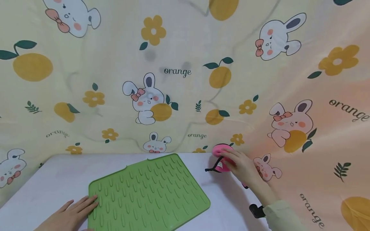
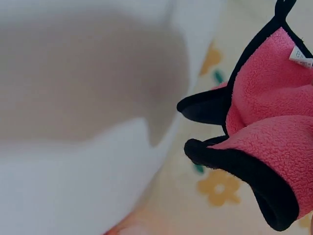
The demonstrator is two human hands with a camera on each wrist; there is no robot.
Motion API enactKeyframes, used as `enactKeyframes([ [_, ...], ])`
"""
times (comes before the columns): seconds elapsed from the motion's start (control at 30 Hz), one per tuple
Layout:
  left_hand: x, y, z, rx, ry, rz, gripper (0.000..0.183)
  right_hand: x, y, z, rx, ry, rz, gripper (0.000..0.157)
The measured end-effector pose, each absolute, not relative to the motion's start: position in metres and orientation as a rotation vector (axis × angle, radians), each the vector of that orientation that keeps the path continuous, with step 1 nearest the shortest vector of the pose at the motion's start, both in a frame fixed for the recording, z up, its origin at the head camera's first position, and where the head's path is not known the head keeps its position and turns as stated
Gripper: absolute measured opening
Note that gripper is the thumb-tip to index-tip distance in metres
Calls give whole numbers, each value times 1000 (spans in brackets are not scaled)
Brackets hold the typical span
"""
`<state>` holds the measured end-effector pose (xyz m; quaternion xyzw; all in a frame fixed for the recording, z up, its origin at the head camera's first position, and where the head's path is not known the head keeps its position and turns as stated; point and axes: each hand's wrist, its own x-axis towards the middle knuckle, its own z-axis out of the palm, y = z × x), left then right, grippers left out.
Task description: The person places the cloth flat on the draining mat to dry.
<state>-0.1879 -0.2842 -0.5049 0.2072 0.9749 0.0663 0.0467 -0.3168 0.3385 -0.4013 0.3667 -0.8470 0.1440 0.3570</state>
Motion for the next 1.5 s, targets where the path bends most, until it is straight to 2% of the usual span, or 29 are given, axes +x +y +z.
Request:
enactKeyframes([
  [0.3,-186,-274,-494,751,3138,189,88,-312,285,-387,1024,-2002,596,54],
  [0.43,-190,-262,-484,831,3225,181,86,-310,259,-382,1093,-1895,670,43],
  [0.6,-198,-239,-470,893,3335,232,83,-306,225,-383,1143,-1794,801,42],
  [0.87,-220,-199,-439,828,3295,483,83,-292,173,-396,1193,-1735,956,32],
  [1.23,-244,-172,-423,797,3247,617,83,-277,127,-429,1255,-1828,1071,51],
  [1.5,-255,-165,-430,782,3182,683,73,-265,121,-440,1251,-2037,1036,50],
])
